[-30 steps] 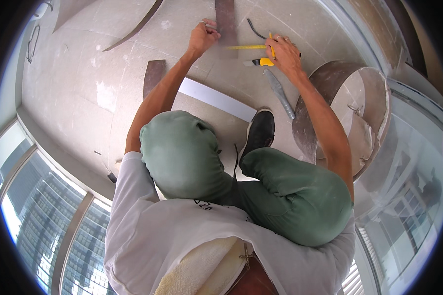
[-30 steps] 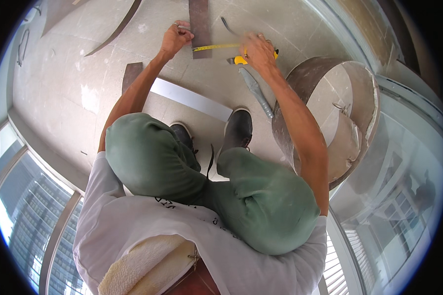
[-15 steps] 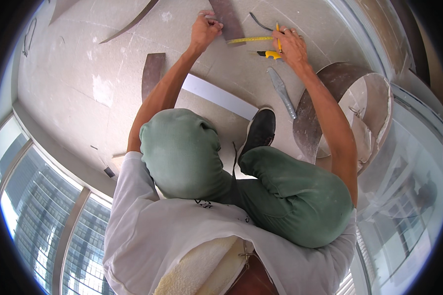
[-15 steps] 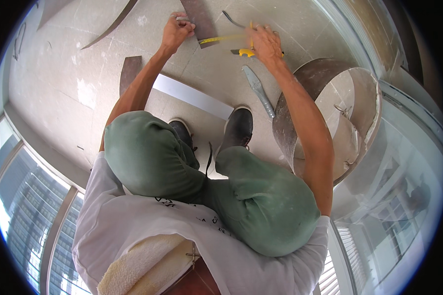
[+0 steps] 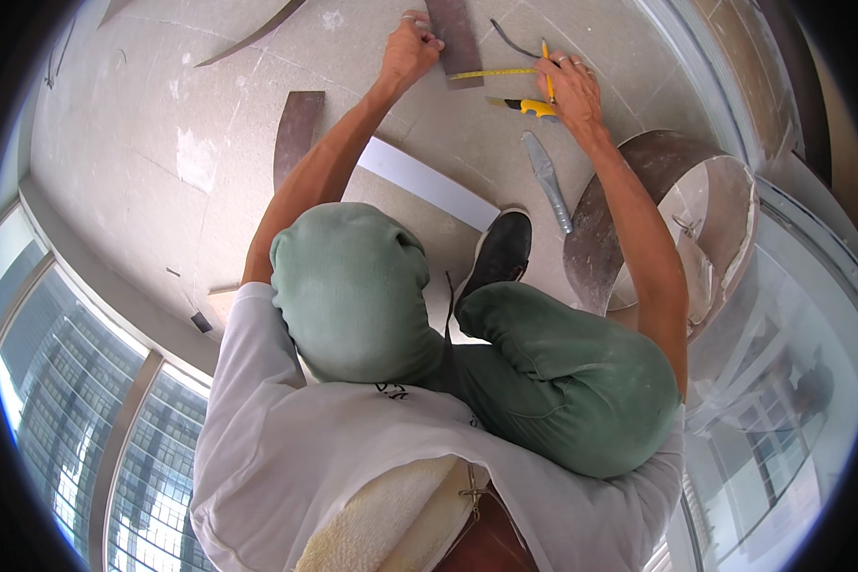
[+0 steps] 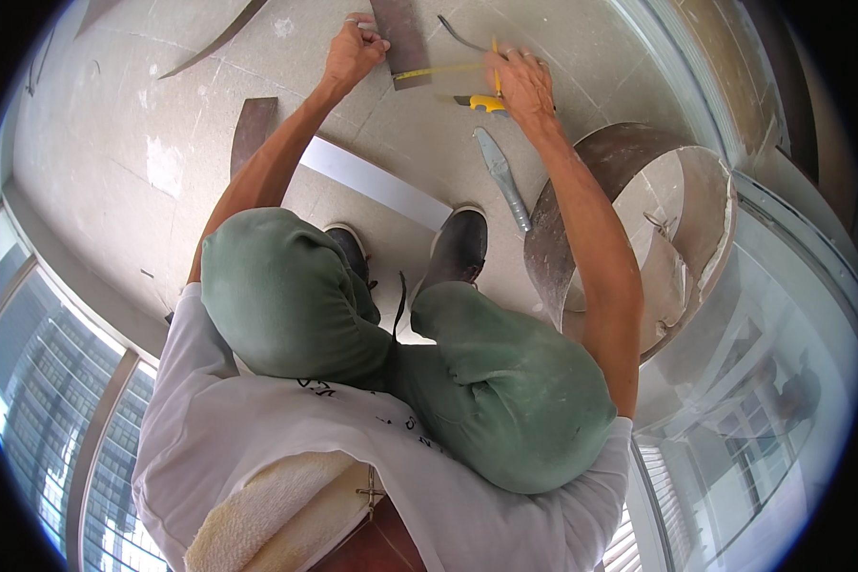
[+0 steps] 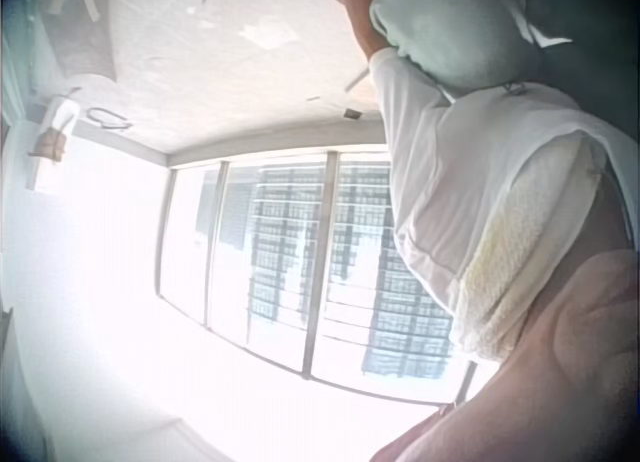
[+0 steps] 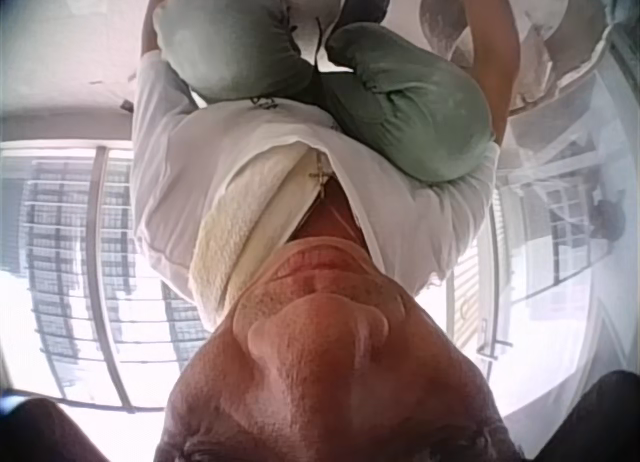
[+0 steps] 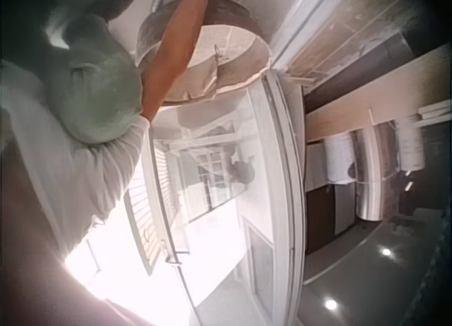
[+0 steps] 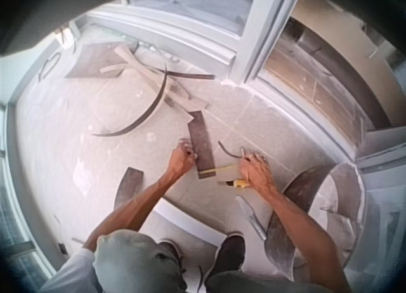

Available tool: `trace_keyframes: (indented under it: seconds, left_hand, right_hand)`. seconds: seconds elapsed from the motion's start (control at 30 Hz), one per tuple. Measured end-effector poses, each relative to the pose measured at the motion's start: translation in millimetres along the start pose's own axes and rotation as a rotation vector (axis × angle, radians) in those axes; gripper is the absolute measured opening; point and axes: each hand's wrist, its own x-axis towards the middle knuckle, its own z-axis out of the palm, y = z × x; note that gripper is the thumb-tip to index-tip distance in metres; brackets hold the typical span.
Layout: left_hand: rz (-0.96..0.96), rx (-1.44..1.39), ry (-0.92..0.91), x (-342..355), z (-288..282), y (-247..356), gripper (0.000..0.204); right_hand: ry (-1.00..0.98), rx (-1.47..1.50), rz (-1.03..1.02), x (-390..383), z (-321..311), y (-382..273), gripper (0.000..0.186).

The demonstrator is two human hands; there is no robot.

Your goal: The person kneels on the floor and uses a tape measure and pencil to mark measurements on curved brown strips. They then use a utility knife to cut the strips along the marked lines. The person also handles a white rectangular piece, placing it on the floor and using a putty knife to smooth it.

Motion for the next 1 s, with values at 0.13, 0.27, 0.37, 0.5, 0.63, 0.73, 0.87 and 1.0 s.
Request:
trace_keyframes:
  seconds: [0.13, 0.27, 0.37, 0.5, 0.63, 0.73, 0.87, 1.0]
  left_hand:
    - [0.109, 0.169, 0.105, -14, 1, 22, 0.044]
    - [0.385, 0.442, 0.077, -14, 0, 5, 0.018]
    - [0.505, 0.409, 0.027, -9, -3, -15, 0.006]
    - [0.511, 0.477, -0.039, -18, -6, -1, 0.017]
    - [0.515, 0.456, -0.146, -23, -18, 2, 0.024]
    - [0.508, 0.452, -0.197, -21, -20, 1, 0.026]
    - [0.51, 0.485, -0.204, -22, -18, -1, 0.028]
    - [0.488, 0.473, -0.214, -25, -18, 2, 0.025]
  right_hand:
    - [-0.048, -0.021, 0.0, -1, -5, 0, 0.027]
    - [-0.083, -0.031, -0.003, 2, -11, -3, 0.018]
    - [-0.072, -0.024, -0.006, 2, -10, -6, 0.018]
    - [-0.07, -0.043, 0.008, -1, -8, -3, 0.019]
    - [-0.087, -0.058, 0.011, 0, -7, -3, 0.019]
    - [-0.073, -0.046, -0.01, 0, -8, -2, 0.019]
    - [-0.061, -0.031, -0.029, 0, -8, 1, 0.02]
    - [-0.097, -0.046, -0.003, 0, -13, -1, 0.019]
